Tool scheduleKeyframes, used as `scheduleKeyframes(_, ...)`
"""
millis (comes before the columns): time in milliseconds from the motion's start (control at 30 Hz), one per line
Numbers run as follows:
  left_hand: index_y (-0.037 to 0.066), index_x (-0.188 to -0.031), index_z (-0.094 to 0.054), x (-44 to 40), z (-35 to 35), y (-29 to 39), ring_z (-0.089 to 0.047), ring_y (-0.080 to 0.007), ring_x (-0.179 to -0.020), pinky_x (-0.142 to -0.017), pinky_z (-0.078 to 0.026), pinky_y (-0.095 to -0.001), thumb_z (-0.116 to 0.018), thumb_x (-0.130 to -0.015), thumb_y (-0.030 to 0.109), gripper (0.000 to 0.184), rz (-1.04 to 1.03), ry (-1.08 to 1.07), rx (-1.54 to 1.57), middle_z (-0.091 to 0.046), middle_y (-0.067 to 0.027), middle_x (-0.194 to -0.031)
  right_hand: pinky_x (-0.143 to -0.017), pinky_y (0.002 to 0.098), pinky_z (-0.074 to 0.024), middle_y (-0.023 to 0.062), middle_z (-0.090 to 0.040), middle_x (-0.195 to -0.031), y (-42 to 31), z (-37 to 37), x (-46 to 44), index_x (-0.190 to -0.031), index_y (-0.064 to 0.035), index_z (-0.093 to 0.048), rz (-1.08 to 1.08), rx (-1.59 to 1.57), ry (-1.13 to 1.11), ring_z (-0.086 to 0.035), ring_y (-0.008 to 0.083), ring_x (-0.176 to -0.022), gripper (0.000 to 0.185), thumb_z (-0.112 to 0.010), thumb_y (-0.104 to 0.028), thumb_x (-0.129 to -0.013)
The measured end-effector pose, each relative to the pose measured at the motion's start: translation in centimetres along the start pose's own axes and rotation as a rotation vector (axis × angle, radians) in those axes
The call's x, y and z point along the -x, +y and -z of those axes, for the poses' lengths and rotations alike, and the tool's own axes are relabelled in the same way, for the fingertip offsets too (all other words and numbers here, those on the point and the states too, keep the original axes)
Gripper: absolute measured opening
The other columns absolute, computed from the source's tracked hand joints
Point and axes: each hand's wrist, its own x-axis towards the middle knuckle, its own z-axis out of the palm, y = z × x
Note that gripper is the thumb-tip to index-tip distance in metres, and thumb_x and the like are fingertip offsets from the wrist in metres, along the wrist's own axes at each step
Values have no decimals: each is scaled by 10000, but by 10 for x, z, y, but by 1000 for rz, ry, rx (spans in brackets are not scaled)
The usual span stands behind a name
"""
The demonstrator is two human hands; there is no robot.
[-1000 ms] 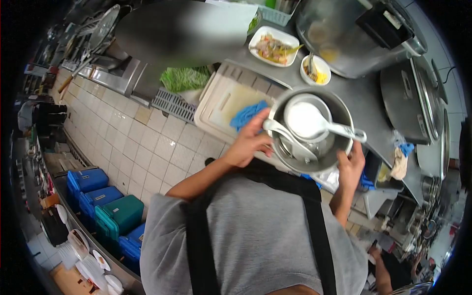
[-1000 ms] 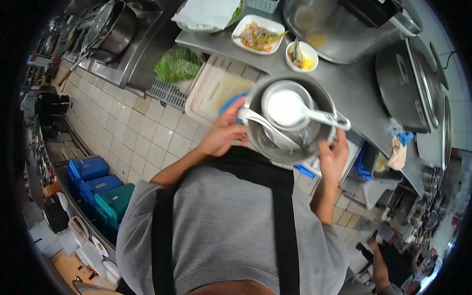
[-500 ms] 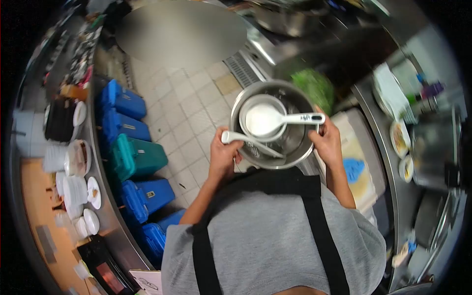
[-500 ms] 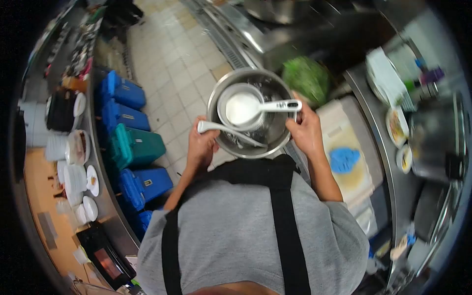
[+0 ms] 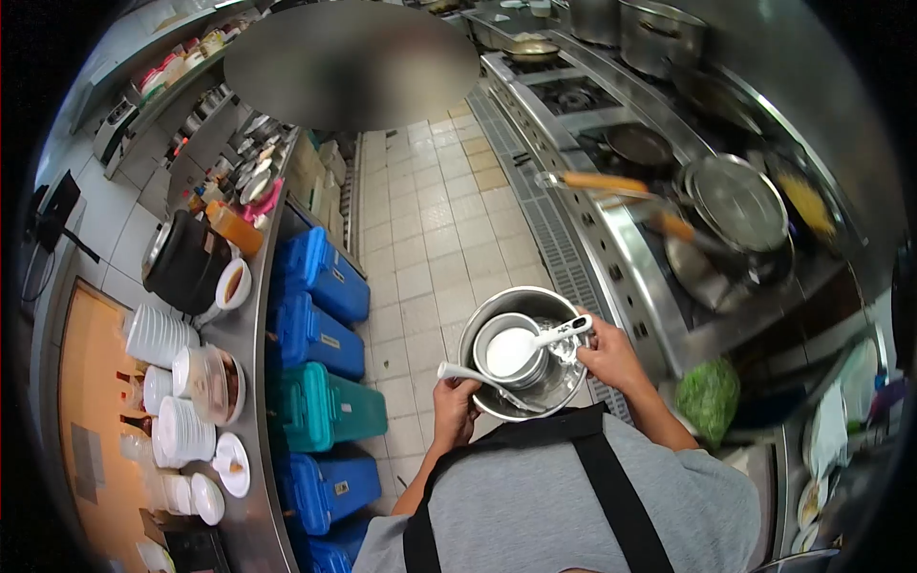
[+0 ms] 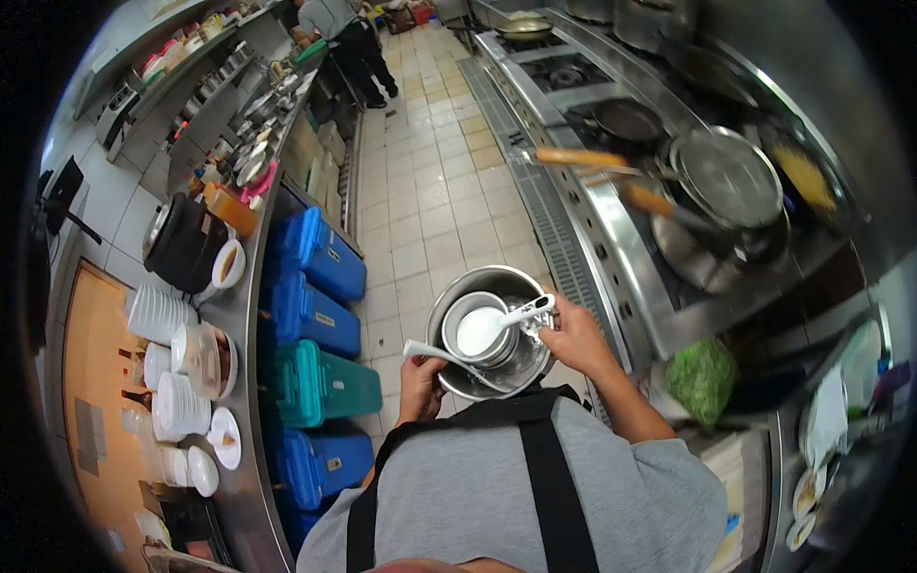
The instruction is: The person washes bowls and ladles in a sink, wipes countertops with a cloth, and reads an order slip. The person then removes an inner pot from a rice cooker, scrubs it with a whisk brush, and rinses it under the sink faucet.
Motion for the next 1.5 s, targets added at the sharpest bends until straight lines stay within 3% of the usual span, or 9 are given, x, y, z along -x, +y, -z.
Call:
scheduleKeyframes(267,29,-775,-528,-159,35,102,-458,-74,-417,-305,-313,-197,-517,-659,-51,142,-207,290,113,-516,-11,-631,-491,291,-475,98,-588,-622,-54,-76,-240,-1241,-43,-461,191,-1,-324,-571,151,-509,567,-531,-59,-679)
scheduleKeyframes(333,16,-829,-548,-211,54,124,-526,-115,-566,-474,-431,-221,-527,-667,-42,173,-258,258,90,-552,-26,-718,-473,277,-472,69,-592,-649,-60,-97,-301,-1253,-38,-452,205,-76,-368,-564,128,-497,570,-536,-55,-689)
scheduleKeyframes(433,23,-807,-535,-279,51,183,-460,-82,-462,-356,-336,-201,-525,-676,-43,147,-296,230,121,-531,-19,-667,-449,260,-445,47,-574,-640,-85,-113,-382,-1301,-47,-412,250,-176,-396,-528,93,-471,536,-609,-161,-817)
scheduleKeyframes(600,-5,-807,-541,-402,43,268,-420,-64,-370,-283,-275,-186,-524,-695,-78,135,-255,112,174,-547,-38,-631,-521,259,-428,23,-539,-652,-168,-122,-484,-1097,-79,-588,700,274,426,-537,99,-603,318,-633,-130,-787)
scheduleKeyframes(933,35,-854,-473,-673,-12,336,-428,-63,-375,-281,-307,-184,-521,-744,-69,159,-232,-39,141,-520,-22,-625,-692,396,-476,140,-617,-873,-194,-244,-757,-1065,-59,-560,707,457,-433,-608,310,-787,376,-596,-322,-799)
scheduleKeyframes(1067,80,-751,-398,-769,-17,384,-401,-66,-342,-268,-279,-186,-509,-717,-90,205,-222,-7,119,-493,-17,-577,-644,354,-486,145,-619,-834,-221,-208,-861,-1005,-23,-552,575,445,-381,-622,260,-733,250,-580,-160,-797)
scheduleKeyframes(1267,92,-756,-413,-906,-26,451,-384,-56,-340,-271,-287,-184,-521,-693,-89,220,-273,95,88,-477,4,-570,-584,232,-476,80,-603,-827,-262,-157,-1024,-964,-25,-535,546,-400,-186,-555,82,-671,217,-488,53,-767)
scheduleKeyframes(1400,91,-731,-399,-1016,-36,500,-384,-59,-332,-272,-276,-187,-516,-703,-98,224,-311,40,130,-478,-3,-550,-626,229,-486,124,-606,-889,-253,-169,-1157,-944,7,-526,638,-585,-152,-576,117,-681,201,-457,87,-773)
scheduleKeyframes(1500,94,-734,-401,-1099,-49,531,-387,-62,-333,-270,-274,-190,-514,-702,-99,226,-304,20,78,-483,0,-560,-858,316,-445,140,-580,-1063,-228,-174,-1249,-1017,-12,-520,624,-202,-297,-563,206,-971,313,-467,73,-720)
